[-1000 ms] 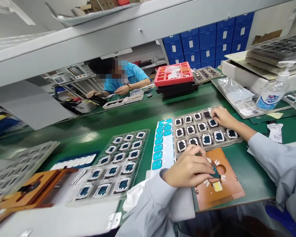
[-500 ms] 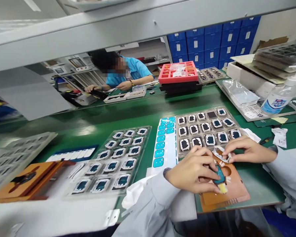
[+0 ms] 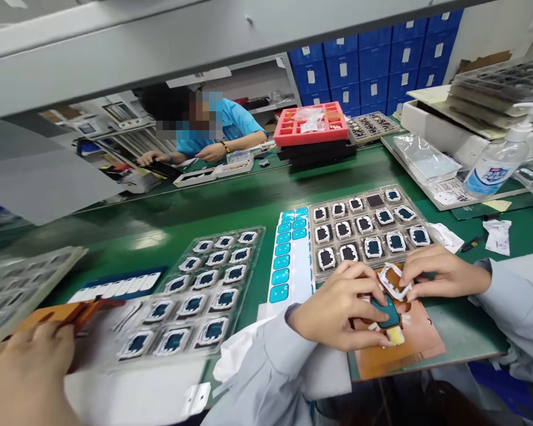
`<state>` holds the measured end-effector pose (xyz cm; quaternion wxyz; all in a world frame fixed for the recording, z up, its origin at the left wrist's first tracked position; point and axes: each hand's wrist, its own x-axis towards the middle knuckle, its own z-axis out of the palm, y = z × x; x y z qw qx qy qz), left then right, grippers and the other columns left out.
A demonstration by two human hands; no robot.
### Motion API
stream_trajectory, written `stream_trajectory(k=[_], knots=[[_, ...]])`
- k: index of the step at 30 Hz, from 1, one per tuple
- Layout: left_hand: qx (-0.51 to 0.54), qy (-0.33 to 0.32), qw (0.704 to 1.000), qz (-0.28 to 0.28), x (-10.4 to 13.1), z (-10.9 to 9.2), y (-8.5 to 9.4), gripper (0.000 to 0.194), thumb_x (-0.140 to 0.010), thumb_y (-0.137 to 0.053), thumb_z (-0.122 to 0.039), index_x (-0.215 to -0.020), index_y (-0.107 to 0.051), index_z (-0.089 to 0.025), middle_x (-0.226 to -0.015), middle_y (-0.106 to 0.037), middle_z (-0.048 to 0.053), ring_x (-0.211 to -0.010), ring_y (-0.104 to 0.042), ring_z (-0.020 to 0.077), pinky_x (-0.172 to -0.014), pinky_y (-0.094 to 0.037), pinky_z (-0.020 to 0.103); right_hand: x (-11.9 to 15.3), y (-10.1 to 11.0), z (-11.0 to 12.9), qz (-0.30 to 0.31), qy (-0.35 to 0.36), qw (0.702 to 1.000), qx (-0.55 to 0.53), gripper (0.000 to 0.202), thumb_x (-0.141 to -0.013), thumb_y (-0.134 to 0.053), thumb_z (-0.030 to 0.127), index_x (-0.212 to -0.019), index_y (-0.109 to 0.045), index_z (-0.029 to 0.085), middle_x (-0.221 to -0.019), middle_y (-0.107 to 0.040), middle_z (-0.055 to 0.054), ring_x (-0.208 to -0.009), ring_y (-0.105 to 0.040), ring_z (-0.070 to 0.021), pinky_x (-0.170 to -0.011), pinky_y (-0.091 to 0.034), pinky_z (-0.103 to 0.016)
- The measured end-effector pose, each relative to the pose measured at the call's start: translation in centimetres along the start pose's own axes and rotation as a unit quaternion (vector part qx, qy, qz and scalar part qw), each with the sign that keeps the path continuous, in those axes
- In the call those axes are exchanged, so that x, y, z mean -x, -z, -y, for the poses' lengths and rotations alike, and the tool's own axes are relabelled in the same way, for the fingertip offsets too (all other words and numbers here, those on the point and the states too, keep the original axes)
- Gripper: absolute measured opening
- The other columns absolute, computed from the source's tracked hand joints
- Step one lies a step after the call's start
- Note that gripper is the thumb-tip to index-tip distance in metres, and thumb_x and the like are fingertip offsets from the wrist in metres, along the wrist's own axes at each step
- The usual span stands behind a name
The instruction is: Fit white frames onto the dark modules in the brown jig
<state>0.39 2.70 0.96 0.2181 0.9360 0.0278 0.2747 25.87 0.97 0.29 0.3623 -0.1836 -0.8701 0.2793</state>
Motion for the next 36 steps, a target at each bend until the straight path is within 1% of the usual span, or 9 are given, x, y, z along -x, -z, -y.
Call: stream_trajectory(k=[4,8,11,15,19,23,28,32,36], knots=[[-0.016,-0.019,0.999,-0.02,-0.1,0.0,-0.5,0.022,-0.083,-0.072,-0.04,-0.09,-0.072,-0.02,-0.086,-0.072,0.001,-0.092,-0.056,0.0199,-0.081,-0.039,0.037,0.2,-0.4,0.0,-0.019,-0.001,1.0,0.001,0.018,-0.091,-0.067,0.033,-0.092,-0.067,0.015,-0.066,-0.067,-0.002,-0.053,-0.056,-0.008,-0.051,-0.041,-0.018],[-0.063,-0.005,0.995,-0.081,-0.1,0.0,-0.6,0.013,-0.088,-0.066,-0.027,-0.08,-0.068,-0.017,-0.076,-0.071,0.001,-0.081,-0.057,0.0168,-0.077,-0.042,0.035,0.2,-0.6,0.2,0.009,-0.005,1.0,-0.016,0.018,-0.09,-0.069,0.033,-0.086,-0.066,0.016,-0.053,-0.057,0.004,-0.047,-0.049,-0.0071,-0.051,-0.037,-0.019],[-0.069,0.024,0.992,-0.104,-0.1,-0.1,-0.1,0.016,-0.084,-0.071,-0.033,-0.083,-0.066,-0.018,-0.079,-0.071,0.003,-0.08,-0.057,0.0172,-0.075,-0.043,0.035,0.2,-0.6,0.4,0.043,-0.022,0.999,-0.023,0.019,-0.089,-0.07,0.035,-0.09,-0.067,0.017,-0.052,-0.053,0.006,-0.047,-0.048,-0.0073,-0.052,-0.037,-0.019],[-0.003,0.078,0.996,-0.045,-0.2,-0.6,0.4,0.059,-0.064,-0.079,-0.063,-0.096,-0.06,-0.018,-0.099,-0.066,0.009,-0.09,-0.056,0.0213,-0.082,-0.046,0.037,0.1,0.0,1.0,0.025,-0.04,0.999,0.018,0.031,-0.088,-0.069,0.044,-0.102,-0.067,0.017,-0.069,-0.055,0.001,-0.059,-0.051,-0.0105,-0.056,-0.04,-0.021],[0.023,0.109,0.993,0.035,0.1,-1.1,0.0,0.079,-0.052,-0.08,-0.07,-0.106,-0.05,-0.021,-0.121,-0.052,0.013,-0.112,-0.048,0.0287,-0.097,-0.043,0.045,0.1,0.3,1.0,0.022,-0.087,0.995,0.044,0.032,-0.087,-0.068,0.045,-0.105,-0.066,0.018,-0.101,-0.057,-0.009,-0.085,-0.058,-0.017,-0.073,-0.05,-0.029],[0.026,0.105,0.992,0.057,0.5,-1.4,-0.4,0.08,-0.049,-0.086,-0.055,-0.109,-0.044,-0.023,-0.131,-0.044,0.013,-0.123,-0.04,0.0323,-0.104,-0.038,0.049,0.2,0.3,0.6,0.041,-0.088,0.995,0.027,0.025,-0.087,-0.071,0.033,-0.104,-0.065,0.017,-0.11,-0.061,-0.011,-0.091,-0.063,-0.0173,-0.077,-0.053,-0.027],[0.028,0.079,0.996,0.042,0.1,-1.9,-0.8,0.07,-0.049,-0.08,-0.033,-0.106,-0.04,-0.023,-0.138,-0.04,0.014,-0.127,-0.039,0.0327,-0.107,-0.035,0.051,0.2,0.6,1.1,0.023,-0.041,0.994,0.097,0.028,-0.085,-0.073,0.031,-0.109,-0.066,0.017,-0.109,-0.069,-0.011,-0.097,-0.067,-0.0195,-0.085,-0.054,-0.029],[0.026,0.078,0.996,0.044,-0.2,-2.0,-1.1,0.069,-0.05,-0.076,-0.035,-0.106,-0.038,-0.025,-0.143,-0.037,0.014,-0.13,-0.04,0.0346,-0.106,-0.035,0.052,0.1,0.8,1.6,0.025,-0.037,0.989,0.142,0.026,-0.088,-0.069,0.033,-0.108,-0.067,0.018,-0.111,-0.07,-0.011,-0.097,-0.069,-0.0208,-0.085,-0.056,-0.03],[0.026,0.056,0.998,0.013,-0.5,-1.6,-1.2,0.065,-0.05,-0.075,-0.034,-0.104,-0.04,-0.025,-0.144,-0.037,0.014,-0.13,-0.04,0.0346,-0.107,-0.035,0.052,0.2,0.7,1.6,0.009,-0.02,0.986,0.165,0.024,-0.088,-0.068,0.033,-0.107,-0.067,0.018,-0.111,-0.072,-0.011,-0.1,-0.069,-0.022,-0.086,-0.056,-0.031]])
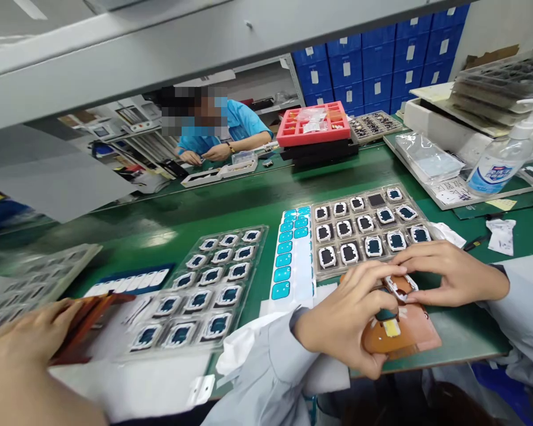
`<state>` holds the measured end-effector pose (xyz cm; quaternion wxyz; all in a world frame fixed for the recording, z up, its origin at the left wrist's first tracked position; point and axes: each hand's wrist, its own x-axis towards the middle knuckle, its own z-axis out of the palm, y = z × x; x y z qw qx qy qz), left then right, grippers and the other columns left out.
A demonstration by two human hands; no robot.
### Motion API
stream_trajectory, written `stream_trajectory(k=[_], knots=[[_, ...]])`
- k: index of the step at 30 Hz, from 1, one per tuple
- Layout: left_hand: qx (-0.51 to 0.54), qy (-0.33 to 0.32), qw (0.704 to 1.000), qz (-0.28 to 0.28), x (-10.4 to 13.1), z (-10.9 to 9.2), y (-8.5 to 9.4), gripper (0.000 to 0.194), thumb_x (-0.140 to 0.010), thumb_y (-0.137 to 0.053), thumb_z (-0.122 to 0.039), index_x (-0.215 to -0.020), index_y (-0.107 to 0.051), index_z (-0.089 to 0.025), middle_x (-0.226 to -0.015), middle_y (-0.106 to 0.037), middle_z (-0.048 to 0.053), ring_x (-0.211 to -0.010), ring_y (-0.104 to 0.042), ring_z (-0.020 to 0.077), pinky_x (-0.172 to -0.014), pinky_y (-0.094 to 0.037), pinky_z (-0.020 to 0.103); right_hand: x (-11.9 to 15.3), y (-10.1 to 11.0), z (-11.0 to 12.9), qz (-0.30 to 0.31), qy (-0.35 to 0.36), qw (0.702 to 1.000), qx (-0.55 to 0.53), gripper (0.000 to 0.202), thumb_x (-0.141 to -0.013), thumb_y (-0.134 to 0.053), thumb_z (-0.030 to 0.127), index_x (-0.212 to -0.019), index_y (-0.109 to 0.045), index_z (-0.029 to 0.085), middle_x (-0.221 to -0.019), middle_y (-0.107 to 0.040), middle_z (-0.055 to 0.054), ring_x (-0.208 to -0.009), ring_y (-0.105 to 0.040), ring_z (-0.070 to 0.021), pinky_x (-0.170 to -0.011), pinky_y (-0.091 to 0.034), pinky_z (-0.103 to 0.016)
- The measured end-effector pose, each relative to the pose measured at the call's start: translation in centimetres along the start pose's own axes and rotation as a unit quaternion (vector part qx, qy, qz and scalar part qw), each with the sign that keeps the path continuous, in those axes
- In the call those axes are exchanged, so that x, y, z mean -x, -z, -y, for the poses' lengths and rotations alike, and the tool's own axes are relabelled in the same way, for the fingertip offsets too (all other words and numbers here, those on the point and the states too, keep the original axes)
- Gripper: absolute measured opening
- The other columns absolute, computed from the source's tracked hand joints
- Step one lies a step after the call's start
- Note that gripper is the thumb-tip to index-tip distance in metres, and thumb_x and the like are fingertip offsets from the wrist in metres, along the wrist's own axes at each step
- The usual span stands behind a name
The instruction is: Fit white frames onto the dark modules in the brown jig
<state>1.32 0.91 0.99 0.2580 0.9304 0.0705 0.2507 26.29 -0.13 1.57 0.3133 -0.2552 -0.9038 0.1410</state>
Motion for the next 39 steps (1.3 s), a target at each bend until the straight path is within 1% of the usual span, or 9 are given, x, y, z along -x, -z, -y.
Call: stream_trajectory(k=[5,10,15,19,23,25,27,31,39], knots=[[-0.005,-0.01,1.0,0.0,-0.5,0.7,0.2,0.057,-0.055,-0.072,-0.029,-0.102,-0.041,-0.025,-0.142,-0.04,0.012,-0.133,-0.039,0.0323,-0.11,-0.034,0.052,0.2,0.0,-0.1,0.002,-0.028,0.999,0.021,0.018,-0.087,-0.068,0.035,-0.097,-0.069,0.019,-0.116,-0.07,-0.011,-0.101,-0.069,-0.0236,-0.084,-0.056,-0.032],[0.0,-0.005,1.0,-0.001,-0.4,1.1,0.7,0.057,-0.055,-0.072,-0.028,-0.101,-0.039,-0.025,-0.139,-0.043,0.013,-0.131,-0.041,0.032,-0.108,-0.035,0.052,0.4,0.6,-0.5,0.009,-0.033,0.999,0.004,0.024,-0.086,-0.069,0.033,-0.106,-0.067,0.02,-0.123,-0.067,-0.011,-0.109,-0.067,-0.024,-0.092,-0.055,-0.033],[0.005,0.02,1.0,-0.014,0.0,1.2,0.7,0.068,-0.049,-0.073,-0.026,-0.106,-0.036,-0.027,-0.138,-0.044,0.009,-0.129,-0.039,0.032,-0.109,-0.031,0.054,0.4,0.8,-0.7,0.014,-0.02,0.999,0.022,0.027,-0.089,-0.067,0.032,-0.113,-0.066,0.02,-0.118,-0.07,-0.011,-0.106,-0.068,-0.0233,-0.089,-0.055,-0.034],[0.005,0.043,0.999,-0.008,0.2,1.2,0.3,0.064,-0.051,-0.073,-0.023,-0.103,-0.037,-0.027,-0.138,-0.045,0.008,-0.128,-0.039,0.0312,-0.107,-0.032,0.052,0.4,0.8,-0.8,0.017,-0.025,0.999,0.023,0.025,-0.089,-0.067,0.034,-0.109,-0.068,0.02,-0.119,-0.07,-0.011,-0.103,-0.068,-0.0237,-0.087,-0.055,-0.035],[-0.015,0.058,0.996,-0.064,0.2,1.0,0.5,0.062,-0.059,-0.084,-0.044,-0.103,-0.045,-0.025,-0.132,-0.052,0.011,-0.122,-0.043,0.0299,-0.103,-0.036,0.051,0.3,0.1,-0.5,-0.02,-0.008,1.0,0.021,0.023,-0.087,-0.069,0.03,-0.108,-0.067,0.021,-0.113,-0.072,-0.011,-0.095,-0.069,-0.0219,-0.081,-0.056,-0.034],[-0.061,0.081,0.989,-0.104,0.2,0.8,0.8,0.062,-0.063,-0.082,-0.055,-0.105,-0.051,-0.023,-0.127,-0.056,0.011,-0.118,-0.044,0.0292,-0.101,-0.038,0.048,0.2,-0.8,0.0,-0.057,0.004,0.998,0.039,0.023,-0.084,-0.07,0.027,-0.107,-0.067,0.021,-0.109,-0.073,-0.01,-0.088,-0.068,-0.0212,-0.076,-0.055,-0.035],[-0.13,0.1,0.979,-0.121,0.3,0.5,1.1,0.06,-0.066,-0.079,-0.058,-0.107,-0.056,-0.021,-0.12,-0.062,0.01,-0.112,-0.047,0.0289,-0.097,-0.038,0.047,0.0,-1.8,0.6,-0.087,0.008,0.995,0.056,0.023,-0.083,-0.07,0.025,-0.105,-0.067,0.021,-0.108,-0.073,-0.01,-0.081,-0.065,-0.0206,-0.071,-0.055,-0.036],[-0.219,0.106,0.965,-0.101,0.5,0.4,1.4,0.057,-0.072,-0.074,-0.06,-0.107,-0.062,-0.018,-0.104,-0.07,0.008,-0.098,-0.055,0.0268,-0.085,-0.037,0.043,-0.5,-3.3,1.8,-0.122,0.002,0.99,0.064,0.02,-0.081,-0.069,0.023,-0.101,-0.065,0.019,-0.108,-0.073,-0.012,-0.076,-0.059,-0.0201,-0.067,-0.053,-0.037],[-0.233,0.085,0.965,-0.086,0.5,0.7,1.6,0.051,-0.074,-0.072,-0.058,-0.104,-0.066,-0.017,-0.095,-0.072,0.006,-0.091,-0.056,0.0245,-0.081,-0.034,0.042,-0.2,-3.8,1.6,-0.12,-0.013,0.991,0.051,0.019,-0.082,-0.07,0.026,-0.1,-0.066,0.019,-0.109,-0.073,-0.01,-0.081,-0.054,-0.0221,-0.069,-0.049,-0.04]])
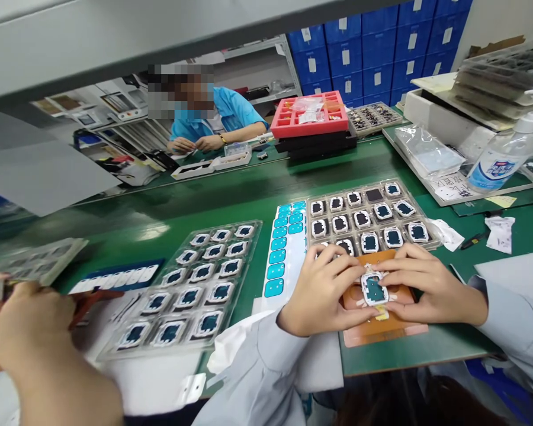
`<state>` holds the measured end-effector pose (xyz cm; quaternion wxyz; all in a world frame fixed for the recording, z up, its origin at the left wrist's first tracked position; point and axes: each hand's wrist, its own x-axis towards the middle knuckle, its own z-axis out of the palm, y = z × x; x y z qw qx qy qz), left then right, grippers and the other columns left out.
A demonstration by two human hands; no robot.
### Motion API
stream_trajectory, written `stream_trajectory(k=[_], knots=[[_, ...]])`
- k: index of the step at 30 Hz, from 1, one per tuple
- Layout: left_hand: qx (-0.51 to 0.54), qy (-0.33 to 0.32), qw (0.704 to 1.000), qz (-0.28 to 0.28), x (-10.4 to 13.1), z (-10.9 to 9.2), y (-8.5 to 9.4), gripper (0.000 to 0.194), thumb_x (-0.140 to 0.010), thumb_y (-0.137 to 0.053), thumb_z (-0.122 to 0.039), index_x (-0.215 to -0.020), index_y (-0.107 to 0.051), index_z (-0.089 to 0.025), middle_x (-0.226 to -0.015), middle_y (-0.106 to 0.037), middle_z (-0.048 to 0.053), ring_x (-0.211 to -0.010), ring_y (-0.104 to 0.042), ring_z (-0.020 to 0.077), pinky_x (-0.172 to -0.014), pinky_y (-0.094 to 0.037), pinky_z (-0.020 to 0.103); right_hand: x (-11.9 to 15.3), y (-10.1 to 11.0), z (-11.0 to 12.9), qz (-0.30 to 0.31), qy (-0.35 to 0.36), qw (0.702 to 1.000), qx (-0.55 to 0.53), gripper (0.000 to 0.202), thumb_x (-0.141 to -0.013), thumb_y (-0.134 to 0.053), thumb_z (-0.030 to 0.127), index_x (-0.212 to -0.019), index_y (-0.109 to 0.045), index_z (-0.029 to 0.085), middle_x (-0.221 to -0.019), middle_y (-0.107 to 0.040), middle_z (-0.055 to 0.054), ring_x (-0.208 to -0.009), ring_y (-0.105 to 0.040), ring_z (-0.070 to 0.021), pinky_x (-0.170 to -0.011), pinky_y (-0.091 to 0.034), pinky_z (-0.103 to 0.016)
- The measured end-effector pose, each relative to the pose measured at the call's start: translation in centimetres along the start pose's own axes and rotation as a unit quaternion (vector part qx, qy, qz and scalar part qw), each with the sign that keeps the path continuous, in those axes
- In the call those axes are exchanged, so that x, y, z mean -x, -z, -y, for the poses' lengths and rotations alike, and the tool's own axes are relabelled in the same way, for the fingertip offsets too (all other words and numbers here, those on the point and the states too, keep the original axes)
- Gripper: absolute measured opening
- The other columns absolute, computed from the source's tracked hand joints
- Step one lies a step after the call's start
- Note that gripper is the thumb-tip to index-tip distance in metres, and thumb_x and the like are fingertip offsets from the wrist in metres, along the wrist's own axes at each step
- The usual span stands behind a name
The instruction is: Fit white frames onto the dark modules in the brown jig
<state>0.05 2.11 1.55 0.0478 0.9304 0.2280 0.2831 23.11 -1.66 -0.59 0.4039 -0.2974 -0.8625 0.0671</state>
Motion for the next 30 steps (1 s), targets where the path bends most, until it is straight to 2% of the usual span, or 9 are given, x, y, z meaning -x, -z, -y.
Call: stream_trajectory(k=[4,11,13,17,22,24,25,28,30], knots=[[-0.004,0.004,1.0,0.007,0.0,0.0,0.3,0.046,-0.075,-0.072,-0.055,-0.102,-0.068,-0.018,-0.097,-0.072,0.006,-0.095,-0.056,0.0258,-0.085,-0.032,0.044,0.1,0.1,0.0,0.012,-0.008,1.0,-0.002,0.019,-0.083,-0.069,0.026,-0.1,-0.066,0.019,-0.111,-0.072,-0.01,-0.082,-0.053,-0.0217,-0.07,-0.048,-0.039],[0.041,0.061,0.994,0.08,0.2,0.4,0.3,0.045,-0.072,-0.076,-0.058,-0.102,-0.072,-0.024,-0.117,-0.068,0.005,-0.117,-0.046,0.0325,-0.097,-0.033,0.05,0.3,-0.1,0.0,0.059,-0.035,0.998,0.015,0.011,-0.082,-0.07,0.028,-0.087,-0.065,0.02,-0.107,-0.072,-0.008,-0.087,-0.055,-0.0226,-0.074,-0.046,-0.04],[0.075,0.069,0.992,0.068,0.2,0.3,0.1,0.048,-0.069,-0.08,-0.053,-0.105,-0.071,-0.024,-0.119,-0.067,0.006,-0.118,-0.044,0.0326,-0.099,-0.035,0.051,0.4,-0.2,0.0,0.044,-0.038,0.998,0.009,0.013,-0.081,-0.07,0.027,-0.089,-0.063,0.02,-0.107,-0.071,-0.008,-0.086,-0.055,-0.0224,-0.073,-0.045,-0.039],[0.151,0.068,0.986,0.025,0.1,0.0,-0.1,0.038,-0.071,-0.082,-0.043,-0.101,-0.069,-0.024,-0.114,-0.068,0.005,-0.116,-0.045,0.0281,-0.101,-0.039,0.047,0.2,-0.4,0.0,0.021,-0.043,0.999,-0.002,0.023,-0.079,-0.07,0.027,-0.096,-0.056,0.021,-0.106,-0.072,-0.007,-0.081,-0.054,-0.0211,-0.071,-0.043,-0.038],[0.147,0.108,0.982,0.047,-0.2,0.0,0.3,0.074,-0.053,-0.089,-0.054,-0.113,-0.06,-0.021,-0.116,-0.065,0.006,-0.111,-0.048,0.0274,-0.099,-0.04,0.044,0.2,-0.5,-0.1,0.0,-0.037,0.999,-0.005,0.029,-0.075,-0.071,0.025,-0.097,-0.052,0.022,-0.106,-0.072,-0.006,-0.079,-0.055,-0.0206,-0.072,-0.041,-0.039],[0.133,0.121,0.982,0.055,-0.2,0.0,0.3,0.077,-0.049,-0.089,-0.057,-0.11,-0.059,-0.02,-0.11,-0.066,0.006,-0.106,-0.051,0.0268,-0.094,-0.041,0.042,0.2,-0.4,-0.1,-0.018,-0.041,0.999,-0.022,0.029,-0.074,-0.071,0.023,-0.096,-0.052,0.022,-0.107,-0.072,-0.006,-0.077,-0.054,-0.0201,-0.072,-0.042,-0.038],[0.122,0.124,0.983,0.053,-0.2,-0.1,0.2,0.07,-0.053,-0.088,-0.055,-0.105,-0.059,-0.02,-0.105,-0.067,0.005,-0.102,-0.053,0.0257,-0.09,-0.041,0.041,0.3,-0.4,0.0,-0.025,-0.048,0.998,-0.037,0.03,-0.074,-0.071,0.022,-0.096,-0.052,0.023,-0.107,-0.072,-0.006,-0.077,-0.054,-0.02,-0.072,-0.042,-0.038],[0.078,0.106,0.991,0.014,0.1,-0.3,-0.5,0.027,-0.079,-0.074,-0.039,-0.082,-0.056,-0.019,-0.081,-0.066,0.001,-0.085,-0.056,0.0203,-0.081,-0.038,0.038,0.3,-0.2,0.0,-0.027,-0.078,0.992,-0.091,0.032,-0.073,-0.072,0.019,-0.097,-0.053,0.024,-0.108,-0.071,-0.004,-0.08,-0.055,-0.02,-0.074,-0.044,-0.037],[0.073,0.069,0.995,-0.021,0.2,-0.5,-1.0,0.019,-0.089,-0.062,-0.027,-0.074,-0.053,-0.019,-0.075,-0.065,0.0,-0.08,-0.056,0.0178,-0.081,-0.037,0.037,0.3,0.0,0.0,-0.008,-0.094,0.988,-0.118,0.035,-0.073,-0.073,0.019,-0.102,-0.053,0.025,-0.106,-0.07,-0.004,-0.084,-0.056,-0.0203,-0.076,-0.045,-0.036]])
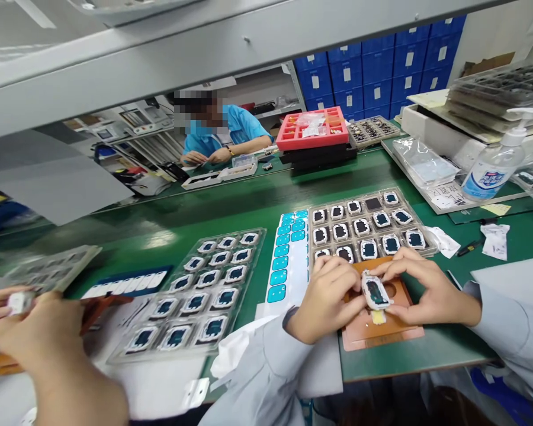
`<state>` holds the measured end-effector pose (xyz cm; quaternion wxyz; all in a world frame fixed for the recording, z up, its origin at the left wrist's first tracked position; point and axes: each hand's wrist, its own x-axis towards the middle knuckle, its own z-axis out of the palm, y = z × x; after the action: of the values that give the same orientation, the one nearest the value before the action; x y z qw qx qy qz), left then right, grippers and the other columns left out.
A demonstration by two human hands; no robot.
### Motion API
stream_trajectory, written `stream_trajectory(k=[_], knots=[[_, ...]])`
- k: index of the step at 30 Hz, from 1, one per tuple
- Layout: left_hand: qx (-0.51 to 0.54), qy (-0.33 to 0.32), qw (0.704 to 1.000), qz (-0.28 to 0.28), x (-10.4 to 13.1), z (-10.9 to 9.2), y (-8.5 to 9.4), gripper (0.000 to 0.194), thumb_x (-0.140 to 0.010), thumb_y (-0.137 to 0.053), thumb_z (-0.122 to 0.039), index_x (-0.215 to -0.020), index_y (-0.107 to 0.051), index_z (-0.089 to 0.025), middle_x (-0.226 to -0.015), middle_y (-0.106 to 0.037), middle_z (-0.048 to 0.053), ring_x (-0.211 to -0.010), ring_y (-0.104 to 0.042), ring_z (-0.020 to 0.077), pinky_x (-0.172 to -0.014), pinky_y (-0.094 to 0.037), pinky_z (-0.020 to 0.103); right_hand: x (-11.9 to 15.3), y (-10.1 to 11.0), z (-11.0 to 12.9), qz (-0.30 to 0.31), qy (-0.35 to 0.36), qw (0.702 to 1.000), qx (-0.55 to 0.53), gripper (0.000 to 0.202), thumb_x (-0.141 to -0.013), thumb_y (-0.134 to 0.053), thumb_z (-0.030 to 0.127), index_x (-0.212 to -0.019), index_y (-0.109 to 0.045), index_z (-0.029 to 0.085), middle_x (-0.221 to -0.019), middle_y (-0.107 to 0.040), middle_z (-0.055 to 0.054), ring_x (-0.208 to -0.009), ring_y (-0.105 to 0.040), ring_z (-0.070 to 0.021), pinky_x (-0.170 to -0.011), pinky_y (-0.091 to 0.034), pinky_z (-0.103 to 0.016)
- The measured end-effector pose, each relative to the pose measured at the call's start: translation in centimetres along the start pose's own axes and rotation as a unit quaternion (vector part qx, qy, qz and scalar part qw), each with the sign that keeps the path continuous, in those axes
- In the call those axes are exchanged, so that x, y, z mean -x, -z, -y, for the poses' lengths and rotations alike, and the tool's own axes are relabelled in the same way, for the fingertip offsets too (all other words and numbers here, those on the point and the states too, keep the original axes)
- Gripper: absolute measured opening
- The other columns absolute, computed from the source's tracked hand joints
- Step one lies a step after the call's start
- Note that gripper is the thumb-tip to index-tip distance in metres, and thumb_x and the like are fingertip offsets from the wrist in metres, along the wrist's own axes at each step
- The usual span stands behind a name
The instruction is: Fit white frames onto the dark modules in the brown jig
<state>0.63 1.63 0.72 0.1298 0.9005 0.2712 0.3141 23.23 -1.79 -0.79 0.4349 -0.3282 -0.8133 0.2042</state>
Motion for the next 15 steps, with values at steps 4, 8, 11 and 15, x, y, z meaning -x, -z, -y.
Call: stream_trajectory(k=[4,8,11,15], knots=[[0.055,-0.065,0.996,-0.001,-0.1,-0.1,-0.3,0.011,-0.092,-0.062,-0.031,-0.092,-0.059,-0.02,-0.091,-0.07,0.003,-0.089,-0.06,0.0183,-0.083,-0.041,0.036,0.1,0.2,-0.2,0.032,-0.034,0.998,-0.037,0.044,-0.071,-0.075,0.021,-0.109,-0.055,0.026,-0.097,-0.063,-0.003,-0.087,-0.057,-0.0202,-0.077,-0.046,-0.034],[0.083,-0.071,0.994,-0.012,-0.2,-0.3,-0.2,0.029,-0.092,-0.062,-0.036,-0.116,-0.057,-0.023,-0.101,-0.067,0.007,-0.094,-0.06,0.0199,-0.085,-0.046,0.037,0.3,0.2,-0.7,0.036,-0.087,0.983,-0.159,0.045,-0.073,-0.075,0.022,-0.112,-0.053,0.027,-0.103,-0.059,-0.003,-0.092,-0.06,-0.0185,-0.08,-0.049,-0.03],[0.068,-0.055,0.996,-0.028,-0.3,0.3,-0.1,0.041,-0.089,-0.063,-0.045,-0.123,-0.055,-0.023,-0.106,-0.065,0.008,-0.098,-0.06,0.0217,-0.086,-0.048,0.037,0.4,0.4,-1.1,0.059,-0.136,0.95,-0.275,0.048,-0.077,-0.076,0.029,-0.117,-0.049,0.026,-0.109,-0.062,-0.005,-0.101,-0.062,-0.0198,-0.087,-0.048,-0.031],[-0.074,0.103,0.988,-0.084,-0.5,3.5,1.0,0.033,-0.091,-0.058,-0.044,-0.117,-0.057,-0.022,-0.114,-0.064,0.009,-0.109,-0.058,0.0265,-0.095,-0.047,0.043,0.3,0.9,-1.4,0.079,-0.207,0.882,-0.417,0.051,-0.078,-0.077,0.043,-0.115,-0.047,0.024,-0.104,-0.069,-0.006,-0.095,-0.066,-0.0207,-0.085,-0.047,-0.034]])
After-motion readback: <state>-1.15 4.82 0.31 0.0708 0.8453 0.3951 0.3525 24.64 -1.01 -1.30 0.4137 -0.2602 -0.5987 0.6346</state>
